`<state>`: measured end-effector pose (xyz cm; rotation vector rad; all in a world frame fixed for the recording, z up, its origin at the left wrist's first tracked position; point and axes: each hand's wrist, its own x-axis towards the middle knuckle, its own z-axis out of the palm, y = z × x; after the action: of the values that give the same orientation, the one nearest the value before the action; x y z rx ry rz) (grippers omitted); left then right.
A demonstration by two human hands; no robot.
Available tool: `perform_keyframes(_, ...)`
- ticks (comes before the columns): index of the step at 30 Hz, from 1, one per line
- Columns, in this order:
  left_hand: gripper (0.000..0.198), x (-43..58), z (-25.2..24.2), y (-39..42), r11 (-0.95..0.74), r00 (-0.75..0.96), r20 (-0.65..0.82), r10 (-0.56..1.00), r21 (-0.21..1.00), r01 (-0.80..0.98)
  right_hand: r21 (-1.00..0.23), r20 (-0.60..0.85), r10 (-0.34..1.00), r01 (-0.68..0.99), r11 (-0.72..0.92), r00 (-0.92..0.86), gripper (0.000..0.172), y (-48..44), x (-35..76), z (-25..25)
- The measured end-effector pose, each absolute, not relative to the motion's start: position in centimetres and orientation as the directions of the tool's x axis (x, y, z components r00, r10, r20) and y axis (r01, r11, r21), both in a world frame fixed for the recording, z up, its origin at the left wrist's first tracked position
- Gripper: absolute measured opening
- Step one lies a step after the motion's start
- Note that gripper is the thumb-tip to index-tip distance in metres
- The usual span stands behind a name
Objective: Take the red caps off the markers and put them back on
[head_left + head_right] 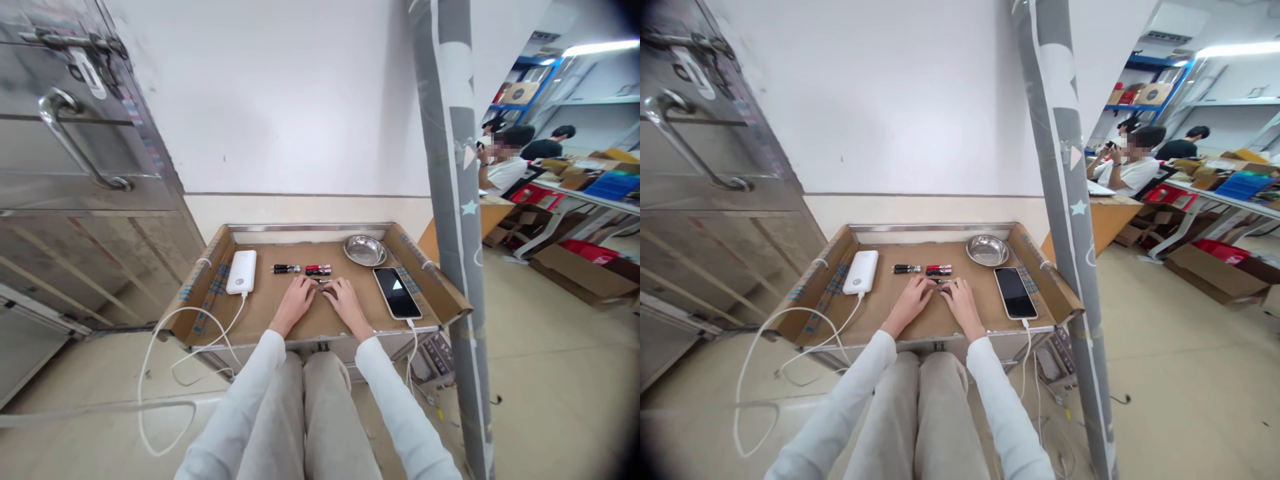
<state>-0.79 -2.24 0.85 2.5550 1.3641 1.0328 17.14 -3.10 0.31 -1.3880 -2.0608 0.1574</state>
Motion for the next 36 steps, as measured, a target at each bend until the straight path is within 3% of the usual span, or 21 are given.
perform_keyframes(4, 0.013, -0.4, 0.5, -1.7, -0.607, 0.416, 0.486, 0.768, 0.347, 0.715, -0.393, 0.418, 0.876, 0.821, 0.415, -0.242, 0.016, -2.4, 17.1, 0.2)
perform_keyframes(10, 0.011, -0.1, 0.0, -0.2, -0.467, 0.254, 0.524, 0.813, 0.326, 0.822, -0.348, 0.470, 0.863, 0.860, 0.373, -0.184, 0.019, -0.7, 16.2, 0.5)
perform_keyframes(20, 0.014, -0.2, 0.5, -0.2, -0.429, 0.214, 0.536, 0.817, 0.317, 0.846, -0.351, 0.466, 0.865, 0.858, 0.375, -0.187, 0.022, -1.1, 16.1, 0.5)
perform_keyframes(26, 0.020, -2.6, 0.9, 0.0, -0.098, -0.107, 0.576, 0.811, 0.312, 0.945, -0.338, 0.433, 0.839, 0.804, 0.489, -0.329, 0.029, -1.5, 15.5, 0.8)
perform_keyframes(32, 0.020, -4.7, 0.8, 0.1, -0.091, -0.065, 0.524, 0.849, 0.265, 0.960, -0.336, 0.421, 0.851, 0.818, 0.466, -0.312, 0.030, -1.4, 14.9, 0.8)
perform_keyframes(36, 0.019, -5.2, 0.8, -0.6, -0.095, -0.050, 0.516, 0.855, 0.251, 0.963, -0.433, 0.421, 0.863, 0.774, 0.462, -0.279, 0.029, -1.5, 15.1, 0.6)
